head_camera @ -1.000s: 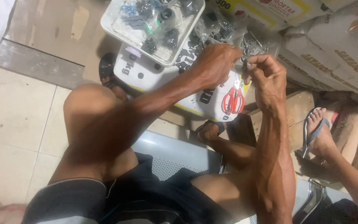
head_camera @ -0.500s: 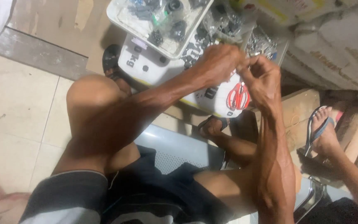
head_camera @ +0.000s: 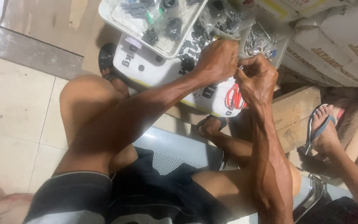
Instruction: Assembling small metal components like bolts and nuts by hand from storage bins.
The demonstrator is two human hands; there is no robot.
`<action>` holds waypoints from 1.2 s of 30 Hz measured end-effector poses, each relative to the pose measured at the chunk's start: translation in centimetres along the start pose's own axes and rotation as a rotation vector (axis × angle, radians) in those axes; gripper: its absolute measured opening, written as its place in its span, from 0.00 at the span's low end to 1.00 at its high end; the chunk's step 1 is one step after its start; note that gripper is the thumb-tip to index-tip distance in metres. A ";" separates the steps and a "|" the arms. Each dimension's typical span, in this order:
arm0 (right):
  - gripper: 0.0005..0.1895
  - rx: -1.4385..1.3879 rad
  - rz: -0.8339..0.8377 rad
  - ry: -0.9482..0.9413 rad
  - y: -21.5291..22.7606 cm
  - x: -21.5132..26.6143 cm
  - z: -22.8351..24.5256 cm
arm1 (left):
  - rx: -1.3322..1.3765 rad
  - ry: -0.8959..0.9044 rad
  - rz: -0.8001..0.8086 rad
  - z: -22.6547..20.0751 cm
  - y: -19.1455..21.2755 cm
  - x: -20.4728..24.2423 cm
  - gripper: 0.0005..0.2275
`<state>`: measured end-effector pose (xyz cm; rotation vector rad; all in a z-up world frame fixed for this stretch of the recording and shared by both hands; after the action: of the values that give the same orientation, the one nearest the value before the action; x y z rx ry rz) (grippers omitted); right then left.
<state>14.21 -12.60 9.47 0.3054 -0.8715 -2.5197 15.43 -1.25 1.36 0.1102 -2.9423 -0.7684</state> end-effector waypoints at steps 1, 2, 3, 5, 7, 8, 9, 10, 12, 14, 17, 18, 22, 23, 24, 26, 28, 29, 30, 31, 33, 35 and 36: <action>0.10 0.001 -0.003 -0.003 0.0 0.0 -0.1 | 0.000 -0.002 0.004 0.4 -0.4 0.0 0.12; 0.11 -0.033 0.049 -0.048 -0.4 0.0 -0.6 | -0.066 0.011 -0.001 0.9 -0.8 -0.1 0.09; 0.11 -0.067 0.101 -0.093 -0.9 0.0 -1.0 | -0.133 0.023 -0.007 1.4 -1.1 -0.1 0.07; 0.08 -0.235 0.122 -0.172 -1.5 0.2 -2.4 | -0.255 -0.033 0.035 1.2 -1.5 0.9 0.03; 0.10 -0.404 0.153 -0.244 -2.5 -0.1 -2.8 | -0.381 -0.082 0.068 1.1 -1.8 1.4 0.14; 0.10 -0.413 0.175 -0.302 -2.7 0.0 -2.8 | -0.388 -0.048 0.108 1.5 -2.3 1.5 0.17; 0.10 -0.422 0.197 -0.360 -3.0 0.1 -2.8 | -0.395 -0.015 0.149 1.8 -2.8 1.6 0.19; 0.10 -0.418 0.207 -0.360 -2.8 0.1 -2.0 | -0.390 -0.007 0.145 3.3 -2.4 1.7 0.19; 0.08 -0.357 0.168 -0.402 -1.7 0.1 -0.7 | -0.539 0.052 0.045 6.4 -0.9 1.6 0.10; 0.07 -0.184 0.162 -0.387 -1.9 -0.3 -2.1 | -0.533 0.051 0.034 6.9 -1.8 1.5 0.07; 0.07 0.228 0.121 -0.356 -2.7 -0.2 -6.1 | -0.513 0.047 0.022 7.8 -2.6 0.6 0.03; 0.08 0.475 0.111 -0.331 -3.1 0.0 -7.5 | -0.488 0.065 0.011 8.4 -2.8 0.5 0.03; 0.09 0.598 0.167 -0.400 -4.7 2.0 -19.1 | -0.419 0.059 -0.021 6.3 -1.6 -0.5 0.03; 0.06 0.581 0.171 -0.358 -5.1 1.8 -18.8 | -0.328 0.090 -0.075 6.3 -1.3 -0.8 0.04; 0.04 0.565 0.174 -0.316 -5.4 1.6 -18.6 | -0.236 0.121 -0.128 6.3 -1.1 -1.0 0.10; 0.05 0.555 0.145 -0.236 -5.5 0.9 -15.5 | -0.124 0.218 -0.024 3.2 1.1 -0.3 0.10; 0.07 0.542 0.121 -0.148 -6.3 0.1 -13.8 | -0.011 0.319 0.072 0.9 2.8 0.5 0.11; 0.03 0.526 0.126 -0.084 -7.2 -0.2 -13.6 | 0.038 0.353 0.115 0.0 3.2 0.9 0.11; 0.09 0.510 0.132 -0.021 -8.1 -0.4 -13.4 | 0.087 0.387 0.158 -0.9 3.7 1.3 0.12; 0.09 0.508 0.131 -0.016 -8.1 -0.6 -12.2 | 0.084 0.387 0.154 -0.6 3.1 1.3 0.12; 0.06 0.460 0.160 -0.112 -8.5 -0.7 -10.9 | 0.200 0.203 -0.022 -1.4 3.5 0.6 0.16; 0.05 0.429 0.184 -0.178 -8.5 -0.5 -9.1 | 0.197 0.171 -0.045 -1.0 3.6 0.5 0.16; 0.06 0.399 0.212 -0.250 -8.5 -0.1 -8.6 | 0.198 0.143 -0.062 -0.9 3.6 0.6 0.15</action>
<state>14.37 -11.15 -2.54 0.0153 -1.4287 -2.2047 14.79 1.44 3.95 0.2616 -2.8809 -0.4535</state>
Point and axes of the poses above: each hand's wrist, its own x-axis away from the middle knuckle, its own y-axis out of the back of the hand, z = x × y, the point moved 9 cm from there along -x, towards the middle knuckle, and after that the axes turned 2 degrees about z, right-handed, at the moved point
